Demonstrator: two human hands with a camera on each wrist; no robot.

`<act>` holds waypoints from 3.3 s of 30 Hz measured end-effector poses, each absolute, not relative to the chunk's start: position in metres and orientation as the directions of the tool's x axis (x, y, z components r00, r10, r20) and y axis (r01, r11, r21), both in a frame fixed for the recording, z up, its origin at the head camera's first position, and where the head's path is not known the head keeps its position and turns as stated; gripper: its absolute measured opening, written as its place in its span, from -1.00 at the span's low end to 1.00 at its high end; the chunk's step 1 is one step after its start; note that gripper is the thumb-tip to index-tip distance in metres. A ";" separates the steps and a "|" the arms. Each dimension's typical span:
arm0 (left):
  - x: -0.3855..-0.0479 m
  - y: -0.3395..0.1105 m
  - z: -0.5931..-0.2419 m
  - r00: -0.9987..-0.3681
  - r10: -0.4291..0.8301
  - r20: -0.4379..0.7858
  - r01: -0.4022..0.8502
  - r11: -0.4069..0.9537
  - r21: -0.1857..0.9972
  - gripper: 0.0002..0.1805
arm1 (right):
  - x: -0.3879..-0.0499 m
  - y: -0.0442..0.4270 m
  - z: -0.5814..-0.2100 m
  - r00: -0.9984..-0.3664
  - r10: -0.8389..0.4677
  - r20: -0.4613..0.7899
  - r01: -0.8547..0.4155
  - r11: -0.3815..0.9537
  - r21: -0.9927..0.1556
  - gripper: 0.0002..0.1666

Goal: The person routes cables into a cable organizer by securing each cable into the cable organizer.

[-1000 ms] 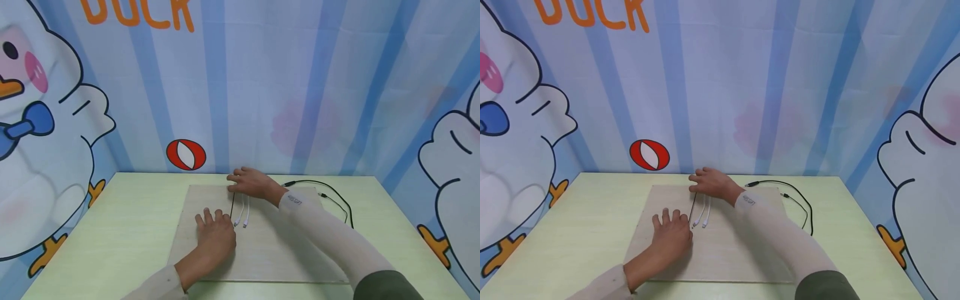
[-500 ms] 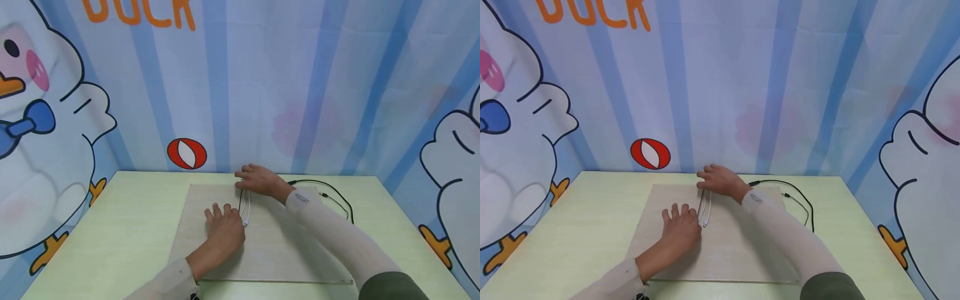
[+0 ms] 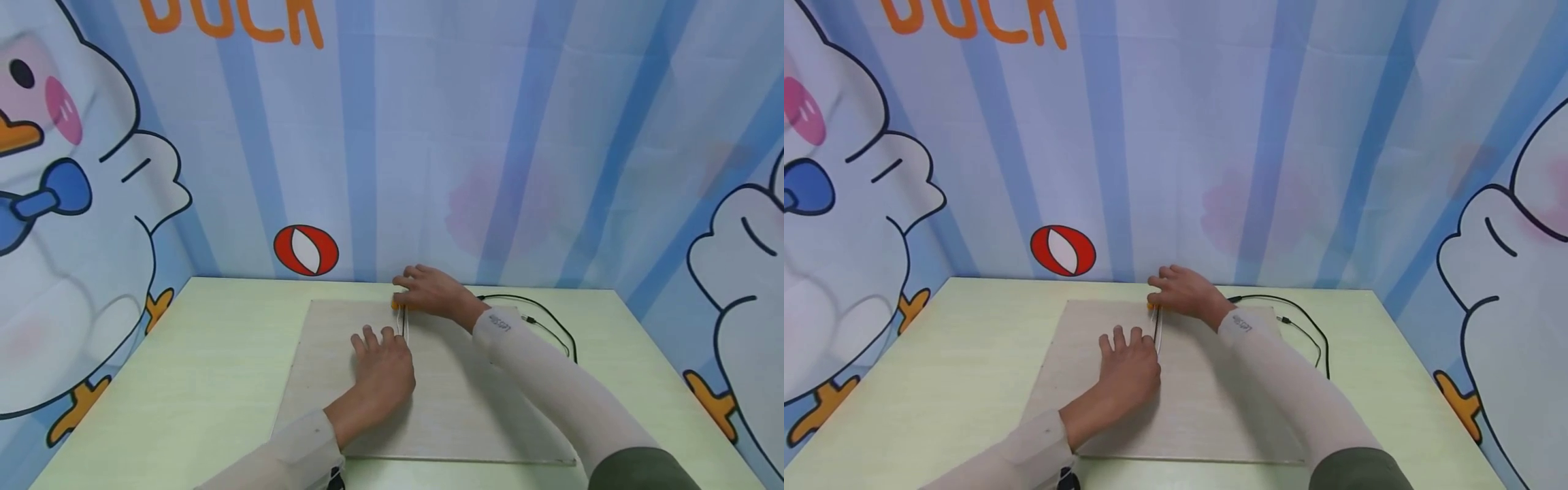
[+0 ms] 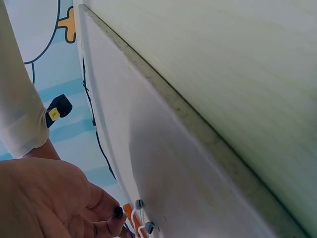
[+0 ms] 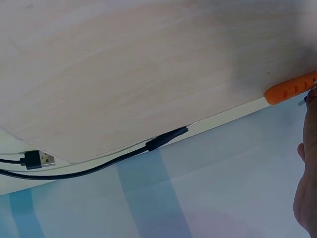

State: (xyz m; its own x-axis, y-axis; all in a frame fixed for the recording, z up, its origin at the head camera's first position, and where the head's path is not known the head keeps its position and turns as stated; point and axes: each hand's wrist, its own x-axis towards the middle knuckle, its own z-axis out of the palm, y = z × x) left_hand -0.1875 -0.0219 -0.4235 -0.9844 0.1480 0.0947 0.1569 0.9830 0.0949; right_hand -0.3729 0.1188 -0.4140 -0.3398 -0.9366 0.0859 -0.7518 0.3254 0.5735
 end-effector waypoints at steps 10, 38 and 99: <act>-0.196 -0.013 -0.434 -0.976 0.173 0.133 0.182 0.982 0.054 -0.54 | -0.377 0.131 -0.413 -0.433 -0.901 0.031 -0.750 0.379 0.542 -0.42; -0.202 0.007 -0.446 -0.956 0.246 0.158 0.220 0.962 -0.163 -0.62 | -0.376 0.113 -0.413 -0.498 -0.866 0.047 -0.589 0.378 0.714 -0.87; -0.231 0.020 -0.441 -0.900 0.362 0.244 0.310 0.923 -0.226 -0.69 | -0.326 0.173 -0.430 -0.874 -0.416 0.252 -0.342 0.894 0.289 -0.75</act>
